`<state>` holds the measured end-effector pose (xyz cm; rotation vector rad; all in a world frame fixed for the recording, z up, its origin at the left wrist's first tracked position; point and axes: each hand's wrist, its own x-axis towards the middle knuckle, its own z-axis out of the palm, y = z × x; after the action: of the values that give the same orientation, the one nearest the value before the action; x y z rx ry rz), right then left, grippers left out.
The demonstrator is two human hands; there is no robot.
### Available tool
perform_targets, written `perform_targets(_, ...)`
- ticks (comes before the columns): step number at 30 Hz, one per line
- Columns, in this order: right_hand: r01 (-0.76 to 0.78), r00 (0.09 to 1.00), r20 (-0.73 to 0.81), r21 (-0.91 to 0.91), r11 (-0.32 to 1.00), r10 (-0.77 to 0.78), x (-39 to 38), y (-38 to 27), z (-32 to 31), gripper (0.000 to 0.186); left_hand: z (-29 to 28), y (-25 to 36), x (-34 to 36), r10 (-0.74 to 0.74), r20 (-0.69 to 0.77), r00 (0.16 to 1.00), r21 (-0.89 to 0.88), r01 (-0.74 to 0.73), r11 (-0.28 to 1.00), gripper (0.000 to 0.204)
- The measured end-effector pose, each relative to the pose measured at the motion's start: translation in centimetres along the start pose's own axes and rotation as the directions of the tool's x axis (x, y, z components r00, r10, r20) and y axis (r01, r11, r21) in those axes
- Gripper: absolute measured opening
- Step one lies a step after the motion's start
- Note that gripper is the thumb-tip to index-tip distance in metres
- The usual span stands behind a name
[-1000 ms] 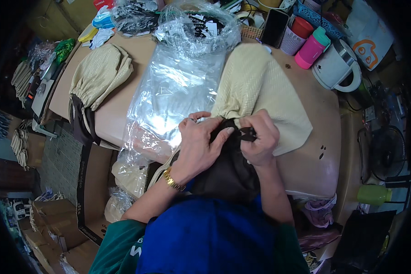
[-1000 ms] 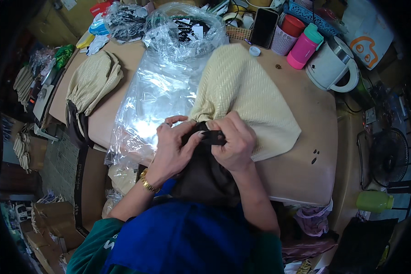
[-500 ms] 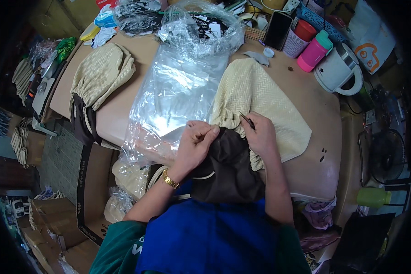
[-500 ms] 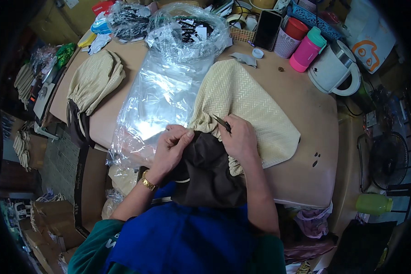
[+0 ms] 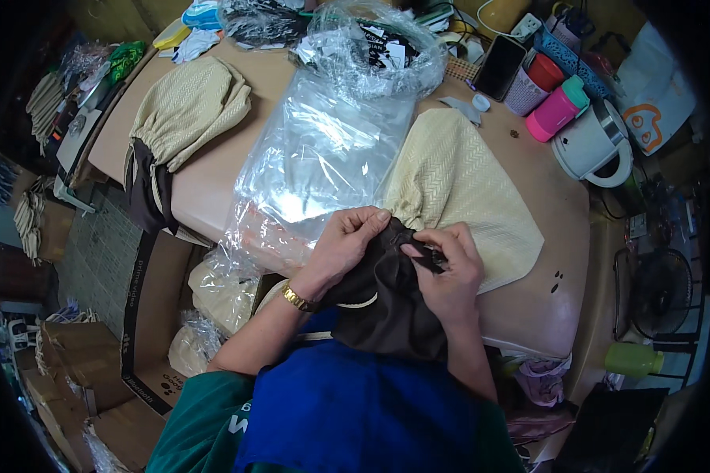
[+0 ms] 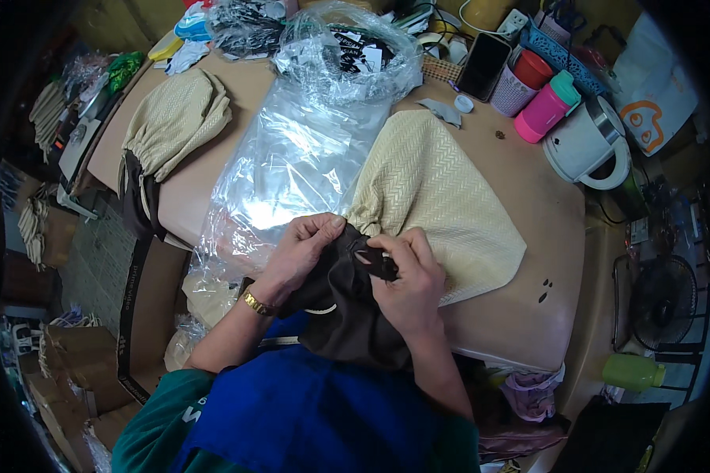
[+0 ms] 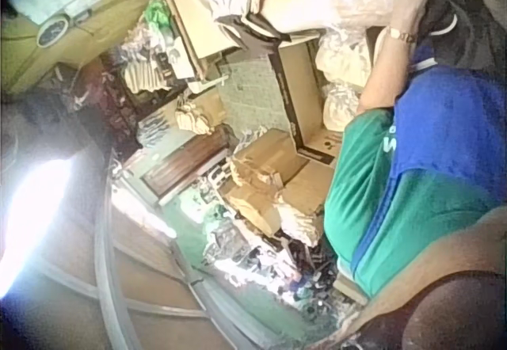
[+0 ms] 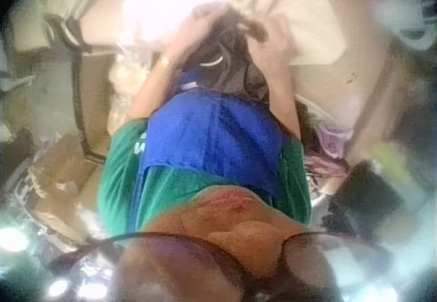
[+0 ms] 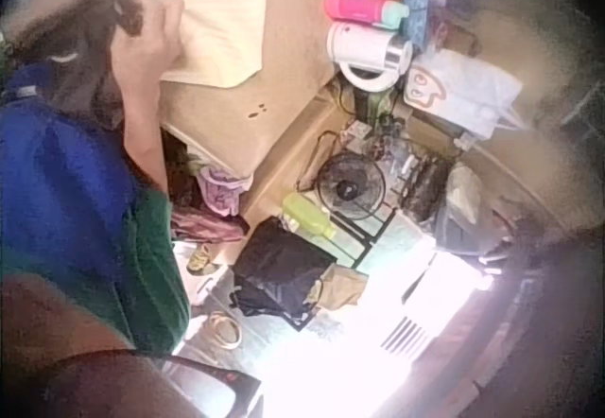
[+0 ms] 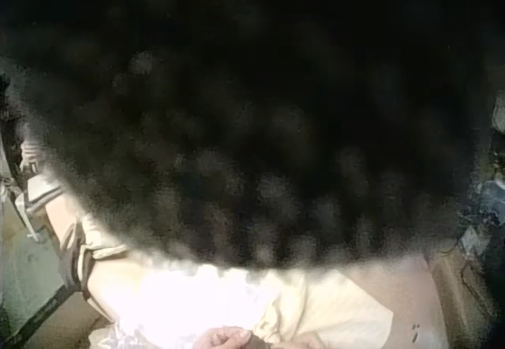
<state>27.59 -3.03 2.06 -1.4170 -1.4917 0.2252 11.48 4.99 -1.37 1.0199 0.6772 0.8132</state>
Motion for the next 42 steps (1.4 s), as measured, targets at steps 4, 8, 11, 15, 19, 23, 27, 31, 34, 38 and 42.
perform_targets(4, 0.01, 1.0, 0.006, -0.006, 1.0, -0.01, -0.4, 0.8, 0.3, 0.02, -0.7, 0.6, 0.3, -0.114, 0.104, 0.988, -0.16, 0.13, 0.979, 0.028)
perform_targets(8, -0.036, 0.998, 0.044, 0.013, 0.999, 0.035, 0.2, -0.5, -0.1, 0.022, -0.6, 0.6, 0.1, -0.156, 0.092, 0.983, -0.159, 0.169, 0.973, 0.028)
perform_targets(11, 0.032, 0.999, 0.016, -0.139, 0.99, -0.03, 0.3, -1.6, 0.5, 0.019, 0.0, 0.5, -0.3, -0.111, 0.072, 0.991, -0.115, 0.119, 0.986, 0.028)
perform_targets(15, 0.055, 0.998, 0.036, -0.216, 0.975, -0.048, -0.2, -1.3, 1.7, 0.013, 0.4, 0.7, -0.5, -0.059, 0.074, 0.995, -0.037, 0.062, 0.997, 0.026)
perform_targets(19, -0.187, 0.982, 0.047, 0.03, 0.982, 0.185, 0.4, 0.6, 1.0, 0.012, 0.1, 0.5, -0.9, 0.011, 0.041, 0.999, 0.096, -0.014, 0.995, 0.024)
perform_targets(23, -0.351, 0.936, 0.055, 0.207, 0.913, 0.347, 0.4, 2.3, 0.6, 0.017, -0.3, 2.5, -1.3, 0.263, 0.073, 0.962, 0.745, -0.228, 0.627, 0.015)
perform_targets(27, -0.32, 0.947, 0.099, 0.228, 0.92, 0.306, -0.3, 0.5, 0.6, 0.017, 0.3, 4.0, -1.6, 0.327, 0.196, 0.924, 0.96, -0.249, 0.128, 0.012)
perform_targets(31, -0.172, 0.979, 0.148, 0.198, 0.965, 0.144, -3.2, -0.8, 1.3, 0.009, 0.0, 3.4, -0.9, 0.292, 0.051, 0.955, 0.807, -0.212, 0.552, 0.013)
perform_targets(34, 0.037, 0.985, 0.171, -0.052, 0.998, -0.028, -5.8, 0.2, 1.2, 0.017, -1.4, 3.0, -1.1, -0.096, -0.04, 0.995, 0.381, 0.104, 0.919, 0.023)
perform_targets(38, 0.098, 0.99, 0.111, -0.135, 0.986, -0.084, -5.4, 3.3, -2.3, 0.016, -1.3, 0.4, -2.8, -0.289, 0.04, 0.956, 0.049, 0.287, 0.957, 0.026)
perform_targets(42, -0.193, 0.97, 0.126, -0.126, 0.973, 0.209, -3.9, 3.1, -4.2, 0.01, 1.0, -3.1, -3.0, -0.246, 0.1, 0.964, -0.218, 0.263, 0.94, 0.026)
